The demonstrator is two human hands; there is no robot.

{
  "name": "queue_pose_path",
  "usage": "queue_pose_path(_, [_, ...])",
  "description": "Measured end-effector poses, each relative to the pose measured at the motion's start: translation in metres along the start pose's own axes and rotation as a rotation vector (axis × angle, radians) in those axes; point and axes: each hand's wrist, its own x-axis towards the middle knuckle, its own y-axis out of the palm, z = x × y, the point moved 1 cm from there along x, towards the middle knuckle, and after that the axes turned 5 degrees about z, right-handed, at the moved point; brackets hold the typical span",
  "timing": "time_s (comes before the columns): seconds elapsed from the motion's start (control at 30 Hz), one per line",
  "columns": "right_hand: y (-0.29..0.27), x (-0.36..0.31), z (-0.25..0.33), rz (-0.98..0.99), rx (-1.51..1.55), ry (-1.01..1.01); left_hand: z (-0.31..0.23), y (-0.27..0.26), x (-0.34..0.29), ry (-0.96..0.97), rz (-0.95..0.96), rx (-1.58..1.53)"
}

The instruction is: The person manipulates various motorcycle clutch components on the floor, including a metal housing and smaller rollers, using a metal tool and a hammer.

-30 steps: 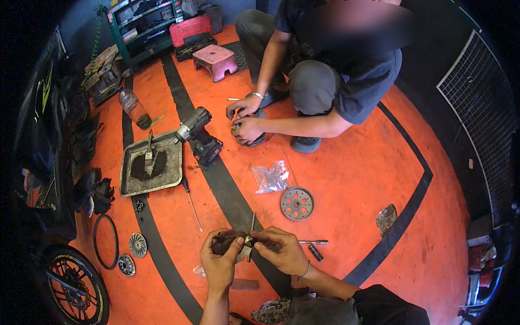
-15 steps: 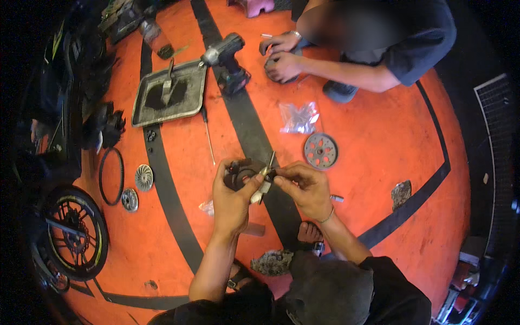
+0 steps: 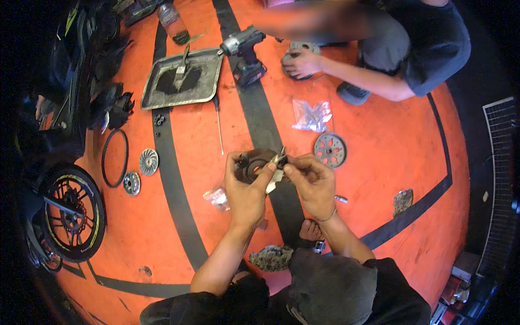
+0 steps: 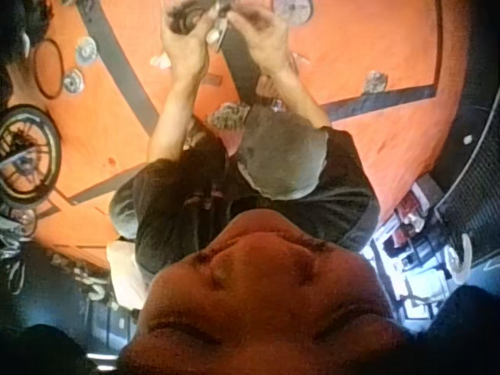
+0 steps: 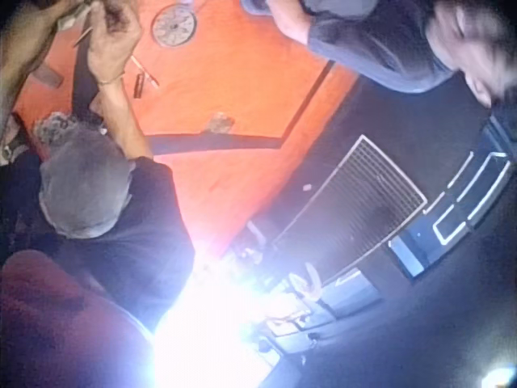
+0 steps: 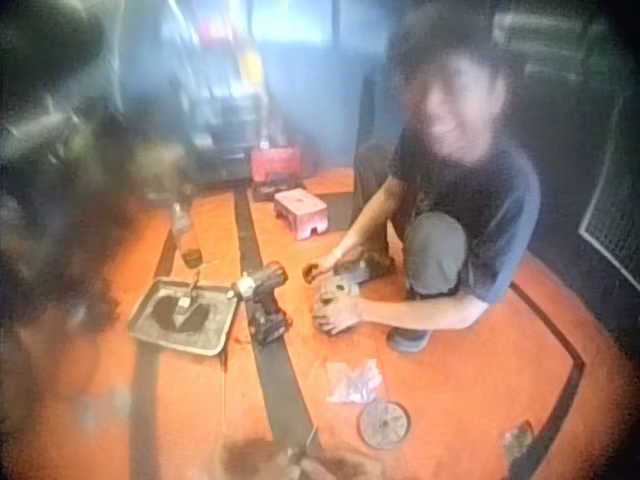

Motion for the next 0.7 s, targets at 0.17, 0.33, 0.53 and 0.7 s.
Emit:
queue_pose_path(0.17, [0.006,0.000,-0.012,0.016,-0.399,-0.154,-0.005,-0.012,0.006,-0.090,0.013,-0.152])
queue_pose_path(0.33, [0.010,0.010,-0.007,0.158,-0.471,-0.232,0.001,-0.030,0.019,-0.086,-0.014,-0.229])
queue_pose_path(0.53, [-0.011,0.000,-0.029,0.163,-0.484,-0.042,-0.019,-0.033,0.028,-0.028,-0.005,-0.220])
queue_pose_path(0.7, [-0.087,-0.057,-0.130,0.263,-1.372,0.053,-0.055,-0.060,0.058,0.145,-0.031,-0.021])
